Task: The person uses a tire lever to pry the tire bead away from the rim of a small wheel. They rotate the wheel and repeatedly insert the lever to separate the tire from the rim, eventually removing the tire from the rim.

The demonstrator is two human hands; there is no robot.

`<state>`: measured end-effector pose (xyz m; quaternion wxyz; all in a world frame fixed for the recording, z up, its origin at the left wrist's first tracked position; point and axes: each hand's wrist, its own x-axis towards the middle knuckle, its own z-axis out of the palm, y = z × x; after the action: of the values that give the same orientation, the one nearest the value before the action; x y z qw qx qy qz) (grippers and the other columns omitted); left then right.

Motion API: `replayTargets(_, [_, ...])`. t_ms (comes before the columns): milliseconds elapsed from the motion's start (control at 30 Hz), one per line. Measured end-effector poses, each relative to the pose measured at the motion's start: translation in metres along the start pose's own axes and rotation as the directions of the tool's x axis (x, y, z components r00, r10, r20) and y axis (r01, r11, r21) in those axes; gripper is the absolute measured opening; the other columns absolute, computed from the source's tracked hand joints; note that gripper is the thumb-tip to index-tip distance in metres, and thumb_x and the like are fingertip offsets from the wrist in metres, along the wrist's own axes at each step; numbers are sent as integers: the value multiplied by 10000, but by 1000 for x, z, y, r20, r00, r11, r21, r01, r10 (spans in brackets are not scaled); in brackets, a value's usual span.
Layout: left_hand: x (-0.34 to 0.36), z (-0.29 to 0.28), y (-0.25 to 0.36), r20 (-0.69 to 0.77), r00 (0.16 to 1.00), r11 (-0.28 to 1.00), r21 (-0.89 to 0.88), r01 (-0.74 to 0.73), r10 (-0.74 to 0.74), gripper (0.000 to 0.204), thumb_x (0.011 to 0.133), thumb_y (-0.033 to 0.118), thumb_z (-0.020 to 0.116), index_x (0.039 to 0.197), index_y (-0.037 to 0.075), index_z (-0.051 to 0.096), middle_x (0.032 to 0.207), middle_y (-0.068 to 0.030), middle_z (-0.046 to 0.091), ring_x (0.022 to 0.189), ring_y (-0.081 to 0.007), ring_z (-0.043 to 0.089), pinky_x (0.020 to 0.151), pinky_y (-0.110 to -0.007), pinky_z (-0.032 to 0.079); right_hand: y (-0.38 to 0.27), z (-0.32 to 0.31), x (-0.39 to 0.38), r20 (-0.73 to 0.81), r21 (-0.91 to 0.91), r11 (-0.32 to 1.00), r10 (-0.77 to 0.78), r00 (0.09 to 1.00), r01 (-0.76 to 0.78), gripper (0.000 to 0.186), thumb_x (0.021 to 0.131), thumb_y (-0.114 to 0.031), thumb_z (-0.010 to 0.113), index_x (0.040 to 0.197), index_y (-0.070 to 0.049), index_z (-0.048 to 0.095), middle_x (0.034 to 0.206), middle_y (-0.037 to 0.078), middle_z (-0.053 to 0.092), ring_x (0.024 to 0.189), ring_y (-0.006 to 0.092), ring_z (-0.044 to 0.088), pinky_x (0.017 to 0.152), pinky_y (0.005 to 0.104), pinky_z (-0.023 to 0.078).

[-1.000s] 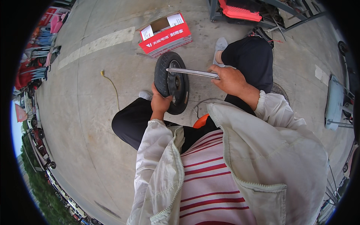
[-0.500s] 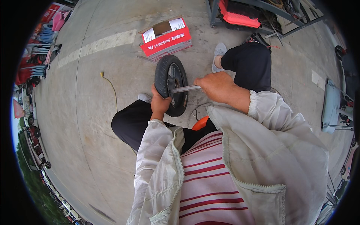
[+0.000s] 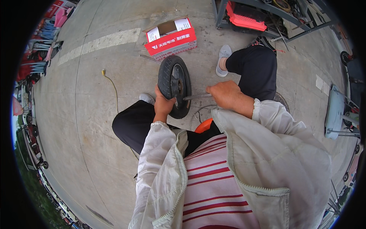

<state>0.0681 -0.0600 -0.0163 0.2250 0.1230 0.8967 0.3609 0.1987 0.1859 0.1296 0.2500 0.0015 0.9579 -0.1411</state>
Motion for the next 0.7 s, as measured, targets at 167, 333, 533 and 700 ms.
replayTargets(167, [-4,7,6,-237,971,999,44,27,-16,1004,671,267,805,1427,-3,204,1134,-279,604,1035,-419,608,868,-430,480,0,15,-1,23,66,996,57,998,-58,234,807,-86,552,1027,-78,632,889,151,679,849,330,673,671,462,537])
replayTargets(333, [4,7,-1,-172,968,968,-203,146,-182,648,692,278,828,1122,-91,514,1035,-212,644,926,-290,640,821,-354,499,10,31,-2,38,159,981,108,993,-112,266,815,-89,547,1072,-78,615,901,156,678,828,334,676,676,463,537])
replayTargets(533, [5,16,-11,-33,958,734,-651,195,-284,667,760,184,796,1250,-63,417,1141,-173,586,977,-237,608,831,-322,504,25,47,1,3,249,949,201,980,-195,279,824,-96,550,1099,-62,578,917,166,674,857,350,668,709,475,527])
replayTargets(700, [7,16,-10,-20,949,710,-669,222,-316,687,779,162,777,1286,-67,374,1182,-185,559,1004,-247,600,828,-330,511,37,92,27,4,643,706,383,924,-296,320,867,-146,554,1155,-7,537,972,191,642,893,323,638,749,431,488])
